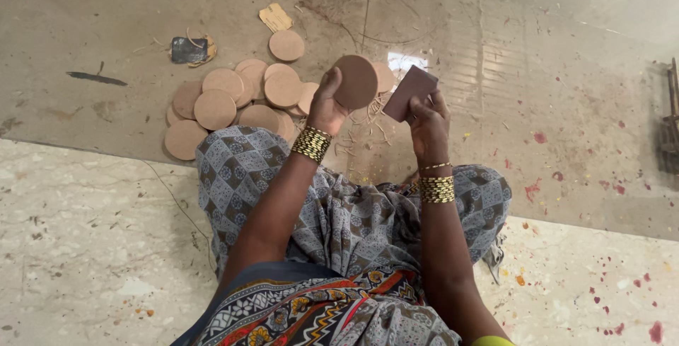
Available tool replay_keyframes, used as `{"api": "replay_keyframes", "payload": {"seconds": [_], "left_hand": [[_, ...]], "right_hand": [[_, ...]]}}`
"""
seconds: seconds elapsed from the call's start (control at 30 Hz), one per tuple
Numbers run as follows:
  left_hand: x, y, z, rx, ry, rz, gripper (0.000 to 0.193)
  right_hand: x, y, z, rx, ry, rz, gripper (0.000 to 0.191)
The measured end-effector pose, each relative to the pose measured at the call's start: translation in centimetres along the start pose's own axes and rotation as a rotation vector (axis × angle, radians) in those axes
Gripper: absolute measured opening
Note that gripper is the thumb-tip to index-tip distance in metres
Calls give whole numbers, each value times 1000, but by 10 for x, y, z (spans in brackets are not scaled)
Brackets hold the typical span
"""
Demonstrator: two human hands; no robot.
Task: The person sits on the floor and sands the edges of small circular wooden pieces using a sanding block. They pick up each piece, rub the edges with the block, and place the finished piece into a separate pile.
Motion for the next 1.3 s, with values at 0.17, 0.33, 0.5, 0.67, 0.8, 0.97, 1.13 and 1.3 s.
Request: {"api": "replay_keyframes", "payload": {"seconds": [0.17,0.33,0.5,0.67,0.8,0.97,1.13,1.3], "left_hand": [[-3,-3,-20,-295,-50,-88,42],[0,23,-31,-484,-151,-189,33],[4,15,-27,-547,-22,-30,39],[-3,31,-27,-806,-64,-192,36],[1,53,-29,-999,-190,-258,34],[10,60,-58,-1328,-224,-482,28],[10,52,-51,-1188,-260,-360,31],[6,26,-29,-770,-175,-92,45]], "right_hand": [[-12,15,-22,127,-13,-12,21],[-19,36,-22,-5,-23,-63,15],[-27,41,-8,-17,112,65,19],[-39,23,-6,-138,113,-113,19],[-46,-8,3,-177,201,-128,21],[-52,10,2,47,67,-103,23],[-50,36,14,-65,-21,-309,20],[-20,38,-5,-261,-17,-222,40]]}}
Point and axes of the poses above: each hand's wrist, its own x-axis away from the middle knuckle, its own z-axis out of the back of the hand, y = z × x, the point moved 7 cm from there along -x, towards the middle knuckle, and after that the axes turned 12 degrees about -x, right-handed, at the moved point
